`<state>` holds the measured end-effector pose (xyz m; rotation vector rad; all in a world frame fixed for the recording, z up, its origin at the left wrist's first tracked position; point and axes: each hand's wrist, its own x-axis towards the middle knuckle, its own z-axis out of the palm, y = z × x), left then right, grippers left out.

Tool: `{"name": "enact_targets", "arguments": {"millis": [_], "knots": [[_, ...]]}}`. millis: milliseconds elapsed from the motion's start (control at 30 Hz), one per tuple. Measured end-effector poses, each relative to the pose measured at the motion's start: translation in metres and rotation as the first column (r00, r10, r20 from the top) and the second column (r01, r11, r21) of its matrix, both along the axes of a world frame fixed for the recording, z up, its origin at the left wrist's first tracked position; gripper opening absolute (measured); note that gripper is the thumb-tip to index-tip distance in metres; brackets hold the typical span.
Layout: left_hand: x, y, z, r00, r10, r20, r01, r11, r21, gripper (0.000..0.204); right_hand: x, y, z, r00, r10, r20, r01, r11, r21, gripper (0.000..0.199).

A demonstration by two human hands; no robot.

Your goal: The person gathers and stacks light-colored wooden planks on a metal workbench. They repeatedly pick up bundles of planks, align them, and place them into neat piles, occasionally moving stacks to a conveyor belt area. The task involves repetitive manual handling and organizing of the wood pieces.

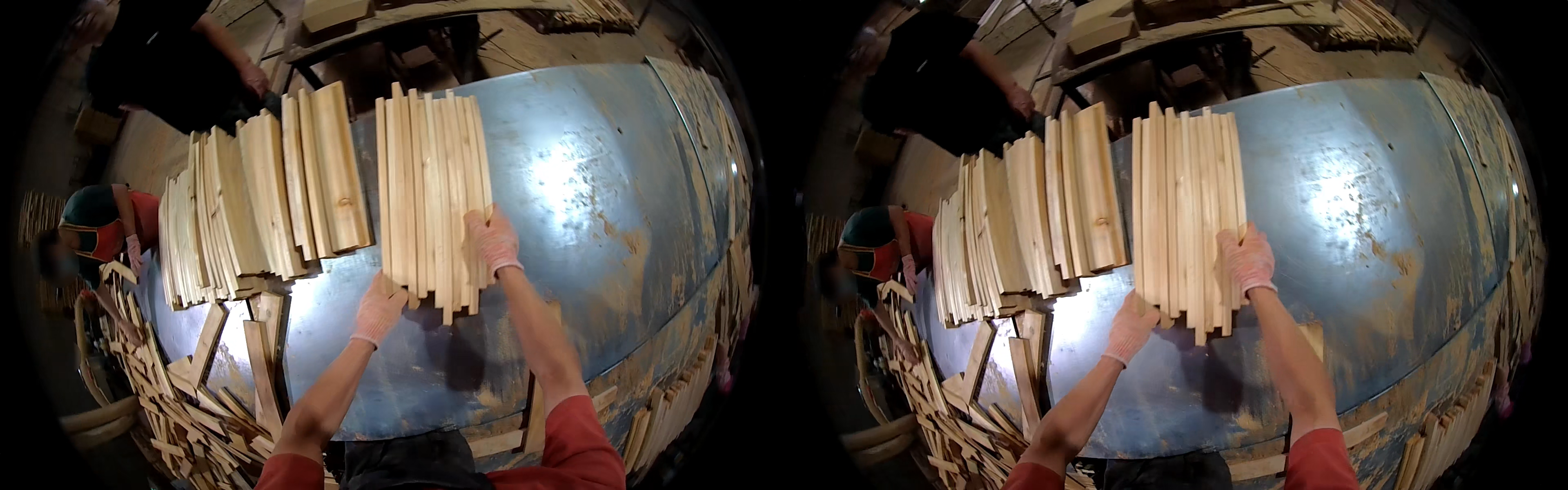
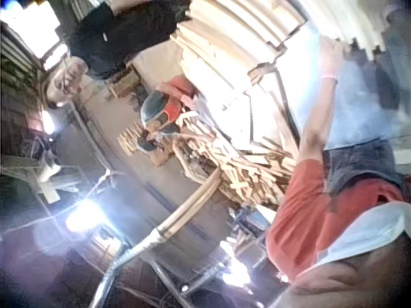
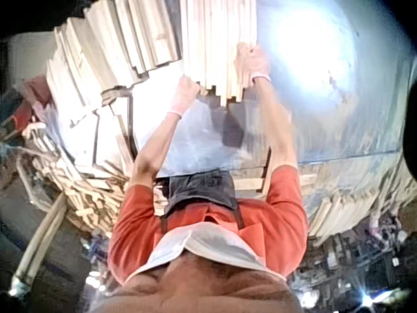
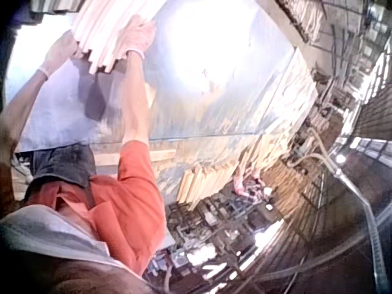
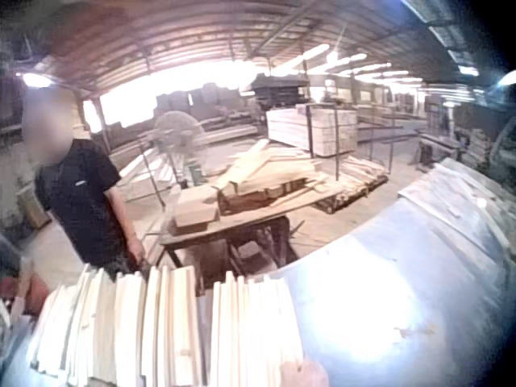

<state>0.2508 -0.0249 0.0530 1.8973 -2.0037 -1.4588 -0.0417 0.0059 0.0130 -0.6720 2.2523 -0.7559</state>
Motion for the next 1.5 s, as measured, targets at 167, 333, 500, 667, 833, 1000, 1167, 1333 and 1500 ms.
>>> {"name": "enact_targets", "arguments": {"millis": [167,333,500,667,833,1000,1167,1333,1500], "knots": [[0.009,-0.051,0.0,0.992,-0.082,0.094,0.101,0.969,-0.224,0.077,-0.018,-0.057,-0.001,0.997,-0.01,0.08,0.016,0.997,-0.073,0.066],[0.041,-0.12,0.011,0.924,0.155,0.348,0.091,0.797,-0.596,0.089,-0.008,-0.07,-0.002,1.0,0.001,-0.007,-0.001,0.999,-0.036,0.06],[-0.002,-0.193,0.01,0.739,-0.048,0.672,0.467,0.755,-0.461,0.094,-0.005,-0.067,-0.011,0.993,0.017,-0.12,-0.017,1.0,0.003,0.083],[-0.048,-0.223,-0.009,0.663,-0.109,0.74,0.494,0.806,-0.325,0.1,-0.004,-0.073,-0.013,0.993,0.038,-0.115,-0.034,0.999,0.035,0.089],[-0.058,-0.234,-0.002,0.645,-0.106,0.757,0.467,0.838,-0.281,0.104,-0.011,-0.069,-0.022,0.996,0.013,-0.088,-0.012,1.0,0.012,0.091],[-0.003,-0.248,-0.015,0.767,-0.022,0.641,0.375,0.827,-0.42,0.107,-0.007,-0.073,-0.013,0.988,0.041,-0.148,-0.035,0.999,0.04,0.089],[0.005,-0.244,0.0,0.686,0.153,0.711,0.289,0.839,-0.461,0.106,-0.011,-0.069,-0.014,0.994,0.013,-0.11,-0.016,1.0,-0.024,0.088],[0.023,-0.248,0.014,0.767,0.137,0.627,0.153,0.91,-0.386,0.107,-0.012,-0.069,-0.015,0.997,0.005,-0.075,-0.005,1.0,-0.003,0.087],[0.029,-0.234,-0.007,0.661,0.162,0.732,0.146,0.93,-0.337,0.099,-0.008,-0.071,-0.017,0.993,0.012,-0.117,-0.016,0.999,-0.029,0.072]]}}
